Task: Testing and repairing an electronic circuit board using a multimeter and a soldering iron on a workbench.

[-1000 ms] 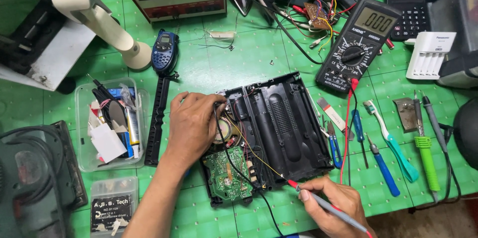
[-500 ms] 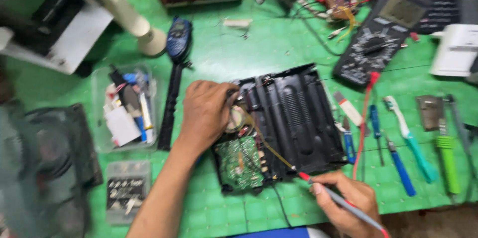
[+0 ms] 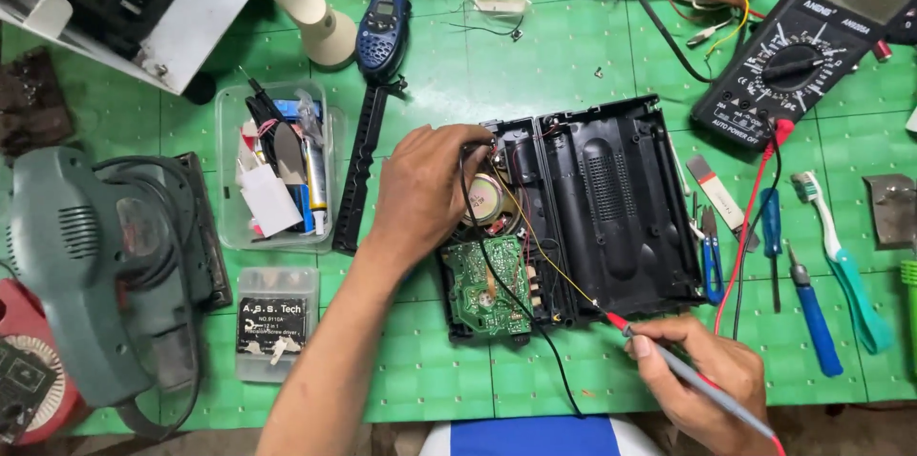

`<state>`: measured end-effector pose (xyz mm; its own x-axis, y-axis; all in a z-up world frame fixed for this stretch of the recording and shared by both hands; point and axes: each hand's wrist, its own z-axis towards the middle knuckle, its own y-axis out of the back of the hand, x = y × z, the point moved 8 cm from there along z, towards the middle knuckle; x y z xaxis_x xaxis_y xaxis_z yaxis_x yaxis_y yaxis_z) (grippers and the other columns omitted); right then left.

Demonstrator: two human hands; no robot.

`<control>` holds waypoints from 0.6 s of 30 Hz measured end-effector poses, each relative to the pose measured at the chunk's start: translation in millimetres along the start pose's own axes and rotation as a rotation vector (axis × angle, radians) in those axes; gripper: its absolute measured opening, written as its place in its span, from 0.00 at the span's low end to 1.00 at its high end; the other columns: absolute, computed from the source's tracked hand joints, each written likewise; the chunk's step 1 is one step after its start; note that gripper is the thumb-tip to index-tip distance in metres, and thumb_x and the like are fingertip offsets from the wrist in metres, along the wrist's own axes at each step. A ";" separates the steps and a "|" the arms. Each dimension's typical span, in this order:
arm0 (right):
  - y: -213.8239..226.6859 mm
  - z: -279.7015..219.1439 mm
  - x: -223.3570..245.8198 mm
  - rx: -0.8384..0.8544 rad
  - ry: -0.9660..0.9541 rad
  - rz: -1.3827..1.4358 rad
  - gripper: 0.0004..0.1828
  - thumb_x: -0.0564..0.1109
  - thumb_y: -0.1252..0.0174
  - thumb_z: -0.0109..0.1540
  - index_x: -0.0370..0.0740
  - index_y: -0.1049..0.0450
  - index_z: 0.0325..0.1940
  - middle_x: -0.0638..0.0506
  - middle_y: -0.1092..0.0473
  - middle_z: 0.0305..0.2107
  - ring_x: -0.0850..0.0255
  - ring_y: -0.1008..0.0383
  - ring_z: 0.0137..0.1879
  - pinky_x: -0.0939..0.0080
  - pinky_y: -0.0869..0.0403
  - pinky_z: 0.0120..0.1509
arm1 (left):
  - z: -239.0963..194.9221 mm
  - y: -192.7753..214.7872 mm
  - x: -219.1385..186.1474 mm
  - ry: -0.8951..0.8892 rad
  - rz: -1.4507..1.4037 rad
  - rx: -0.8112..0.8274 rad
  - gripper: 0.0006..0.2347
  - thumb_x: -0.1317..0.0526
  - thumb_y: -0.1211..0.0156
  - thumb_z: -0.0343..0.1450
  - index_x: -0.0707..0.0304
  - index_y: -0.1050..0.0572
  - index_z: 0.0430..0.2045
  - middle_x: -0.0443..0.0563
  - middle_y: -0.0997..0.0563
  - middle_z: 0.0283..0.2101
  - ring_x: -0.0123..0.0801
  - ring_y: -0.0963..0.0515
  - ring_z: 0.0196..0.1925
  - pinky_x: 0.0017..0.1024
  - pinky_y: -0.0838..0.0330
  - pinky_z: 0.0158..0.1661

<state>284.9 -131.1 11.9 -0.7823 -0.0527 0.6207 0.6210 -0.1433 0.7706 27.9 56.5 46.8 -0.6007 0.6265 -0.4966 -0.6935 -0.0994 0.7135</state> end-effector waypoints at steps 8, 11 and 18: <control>12.0 7.2 9.4 -0.030 0.024 0.094 0.08 0.49 0.39 0.60 0.45 0.20 0.37 0.60 0.19 0.27 0.74 0.23 0.25 0.72 0.29 0.31 | -5.7 18.4 -11.7 0.056 -0.065 -0.062 0.04 0.65 0.43 0.78 0.62 0.25 0.44 0.52 0.17 0.41 0.42 0.20 0.40 0.37 0.29 0.46; 23.5 15.9 12.6 -0.048 0.027 0.152 0.09 0.45 0.39 0.60 0.39 0.21 0.40 0.54 0.19 0.26 0.71 0.17 0.28 0.75 0.24 0.29 | -10.8 29.8 -20.9 0.077 -0.095 -0.101 0.04 0.65 0.43 0.78 0.63 0.24 0.44 0.51 0.17 0.44 0.41 0.18 0.46 0.35 0.30 0.49; 35.2 61.3 12.6 -0.135 0.041 0.367 0.12 0.36 0.43 0.65 0.22 0.30 0.49 0.35 0.24 0.33 0.54 0.19 0.32 0.64 0.19 0.36 | -35.6 46.0 -33.3 0.144 -0.150 -0.192 0.05 0.65 0.45 0.78 0.65 0.23 0.44 0.52 0.16 0.46 0.43 0.17 0.48 0.35 0.28 0.52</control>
<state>299.8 -76.2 55.7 -0.5124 -0.1639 0.8429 0.8501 -0.2359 0.4709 1.9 3.5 78.6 -0.5262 0.5300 -0.6650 -0.8335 -0.1667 0.5267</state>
